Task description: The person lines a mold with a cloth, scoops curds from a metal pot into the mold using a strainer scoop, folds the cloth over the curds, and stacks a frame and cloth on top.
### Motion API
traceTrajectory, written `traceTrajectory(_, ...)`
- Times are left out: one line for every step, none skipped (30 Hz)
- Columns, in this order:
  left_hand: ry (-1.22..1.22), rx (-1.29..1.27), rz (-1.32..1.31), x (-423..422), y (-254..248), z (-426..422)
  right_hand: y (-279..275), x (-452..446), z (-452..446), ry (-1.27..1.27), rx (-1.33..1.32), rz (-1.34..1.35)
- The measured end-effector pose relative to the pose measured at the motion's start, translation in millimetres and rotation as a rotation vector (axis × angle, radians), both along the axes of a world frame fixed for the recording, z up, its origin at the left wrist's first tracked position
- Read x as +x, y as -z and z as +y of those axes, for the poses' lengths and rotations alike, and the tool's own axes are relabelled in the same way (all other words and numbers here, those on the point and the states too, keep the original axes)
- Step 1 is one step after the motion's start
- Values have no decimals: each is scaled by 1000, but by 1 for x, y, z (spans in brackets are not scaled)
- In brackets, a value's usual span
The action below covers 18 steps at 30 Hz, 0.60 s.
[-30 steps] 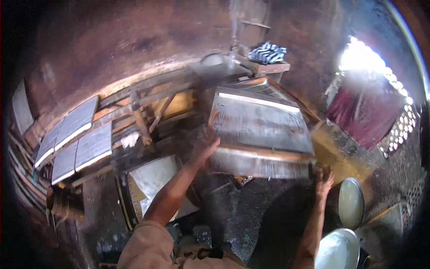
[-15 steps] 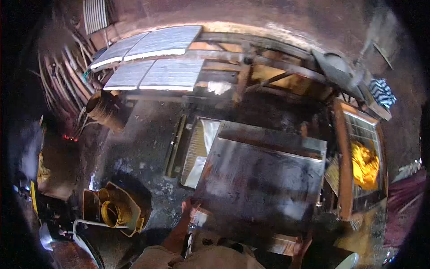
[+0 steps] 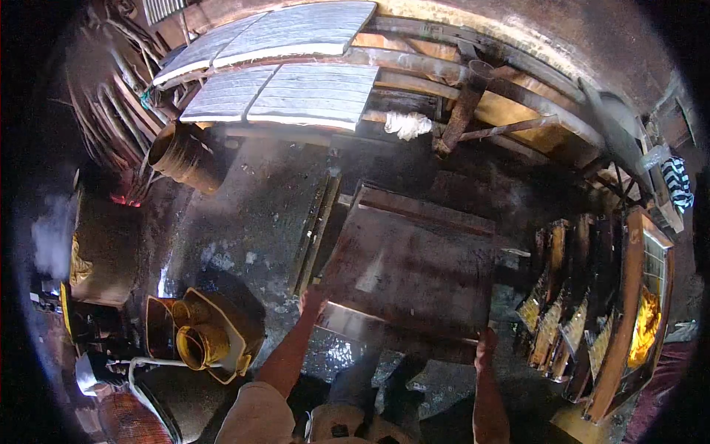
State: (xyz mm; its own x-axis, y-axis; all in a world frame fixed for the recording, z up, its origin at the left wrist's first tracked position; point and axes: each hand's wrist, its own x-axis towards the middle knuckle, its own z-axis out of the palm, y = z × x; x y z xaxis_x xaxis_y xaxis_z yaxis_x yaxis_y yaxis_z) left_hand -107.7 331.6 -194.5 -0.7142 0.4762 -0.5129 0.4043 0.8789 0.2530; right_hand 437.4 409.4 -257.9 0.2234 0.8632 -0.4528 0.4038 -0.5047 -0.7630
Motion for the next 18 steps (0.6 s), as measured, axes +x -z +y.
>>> traceTrajectory(23, 37, 20, -5, 8, 3, 9, -2, 4, 6, -14, 15)
traceTrajectory(45, 74, 39, -11, 24, 3, 18, -4, 7, 10, -26, 35)
traceTrajectory(48, 69, 38, -16, 39, 3, 27, -5, 10, 18, -39, 56)
traceTrajectory(29, 134, -6, -19, 55, 2, 35, -5, 11, 26, -48, 78)
traceTrajectory(20, 165, -29, -20, 70, 0, 43, -6, 13, 31, -55, 101)
traceTrajectory(12, 195, -53, -15, 58, 8, 52, -6, 14, 37, -61, 131)
traceTrajectory(5, 115, -43, -9, 45, 14, 60, -5, 15, 51, -68, 160)
traceTrajectory(0, 34, -35, -2, 31, 19, 69, -5, 16, 59, -71, 192)
traceTrajectory(1, 37, -18, 3, 36, 19, 79, -4, 14, 77, -67, 237)
traceTrajectory(-3, 64, 3, 4, 46, 15, 89, -3, 12, 98, -58, 296)
traceTrajectory(-5, 96, 28, 7, 55, 10, 105, 1, 7, 144, -18, 443)
traceTrajectory(-6, 141, 52, 9, 65, 5, 122, 4, 0, 208, 49, 680)
traceTrajectory(-2, 184, 70, 12, 69, 2, 124, -1, -5, 256, 112, 912)
traceTrajectory(9, 235, 71, 13, 73, -1, 126, -7, -10, 285, 150, 1091)
traceTrajectory(43, 317, 35, 14, 75, -6, 125, -6, -13, 209, 200, 1008)
traceTrajectory(50, 308, 30, 15, 82, -8, 108, -13, -12, 139, 251, 922)
traceTrajectory(59, 270, 54, 14, 92, -10, 93, -20, -5, 129, 108, 673)
traceTrajectory(71, 231, 78, 14, 97, -13, 76, -28, 2, 119, -35, 423)
